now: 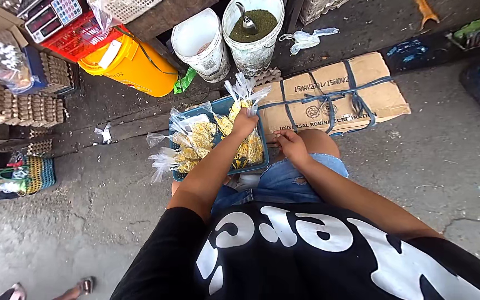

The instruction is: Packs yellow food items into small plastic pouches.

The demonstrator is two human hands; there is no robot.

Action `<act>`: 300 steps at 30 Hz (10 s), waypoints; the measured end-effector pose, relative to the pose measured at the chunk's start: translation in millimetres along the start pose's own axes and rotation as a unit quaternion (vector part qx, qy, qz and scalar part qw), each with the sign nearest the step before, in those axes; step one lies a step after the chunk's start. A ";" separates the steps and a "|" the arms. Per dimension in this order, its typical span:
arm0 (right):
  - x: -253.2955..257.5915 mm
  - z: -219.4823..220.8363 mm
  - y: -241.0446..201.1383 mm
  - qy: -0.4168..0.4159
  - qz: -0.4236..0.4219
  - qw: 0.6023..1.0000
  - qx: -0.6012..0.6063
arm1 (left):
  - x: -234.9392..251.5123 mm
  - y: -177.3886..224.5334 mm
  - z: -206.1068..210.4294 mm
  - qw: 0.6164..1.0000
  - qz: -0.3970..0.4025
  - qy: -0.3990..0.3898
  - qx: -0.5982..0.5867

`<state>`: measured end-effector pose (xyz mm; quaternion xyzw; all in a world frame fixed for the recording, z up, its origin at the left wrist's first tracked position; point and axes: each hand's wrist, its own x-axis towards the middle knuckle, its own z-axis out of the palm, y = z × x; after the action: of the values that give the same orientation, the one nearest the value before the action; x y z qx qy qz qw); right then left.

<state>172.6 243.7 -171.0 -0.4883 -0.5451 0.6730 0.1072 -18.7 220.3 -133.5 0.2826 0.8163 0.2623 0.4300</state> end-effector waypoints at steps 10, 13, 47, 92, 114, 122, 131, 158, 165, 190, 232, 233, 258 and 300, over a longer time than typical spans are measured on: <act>3.4 -3.7 2.9 -0.001 -0.002 1.000 -0.004 | -72.7 0.9 -55.4 0.981 0.063 -0.051 -0.176; 0.7 -3.8 3.6 0.015 -0.043 0.999 -0.013 | -114.4 3.4 -85.8 0.972 0.139 -0.035 -0.187; 24.0 63.9 -100.6 -0.282 -0.183 0.749 -0.571 | -174.4 -168.7 -130.8 0.892 0.028 0.406 0.195; 66.0 79.5 -108.9 -0.121 -0.266 0.910 -0.296 | -25.7 -33.1 -128.6 0.951 0.280 0.114 -0.067; -79.4 -97.8 -112.6 0.146 -0.407 0.893 0.126 | -40.9 -66.2 -18.5 0.960 0.143 -0.104 0.216; -83.8 -100.2 -120.5 0.136 -0.469 0.863 0.132 | 36.2 -58.5 -39.5 0.954 0.023 0.011 0.300; -92.1 -121.5 -103.9 0.121 -0.462 0.869 0.128 | -30.6 -81.3 -16.3 0.943 0.134 -0.043 0.302; -80.1 -111.6 -115.0 0.112 -0.502 0.854 0.079 | 37.6 -33.7 -14.6 0.933 0.077 -0.059 0.347; -85.8 -114.3 -103.0 0.053 -0.489 0.863 0.110 | -9.2 -45.3 -2.3 0.914 0.145 -0.112 0.362; 67.3 76.8 -149.6 -0.208 -0.290 0.889 -0.287 | -69.7 -92.7 -9.8 0.933 0.112 -0.213 0.268; -36.8 37.8 2.8 -0.002 -0.405 0.837 -0.369 | -27.2 -66.7 -14.0 0.952 -0.086 -0.089 0.280; -35.9 34.7 3.5 0.005 -0.405 0.840 -0.362 | -28.7 -68.1 -16.0 0.950 -0.087 -0.089 0.285; -1.6 15.5 3.3 0.064 -0.230 0.952 -0.189 | -37.9 -58.4 -83.7 0.958 -0.034 0.004 0.286; -99.2 76.9 -64.6 -0.346 -0.024 0.929 0.128 | -187.4 -83.2 -76.0 0.914 0.381 0.097 -0.094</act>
<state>137.7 152.9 -68.7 -0.1938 -0.4693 0.8615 -0.0105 -14.8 19.0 -48.1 0.5039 0.6556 0.5082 0.2408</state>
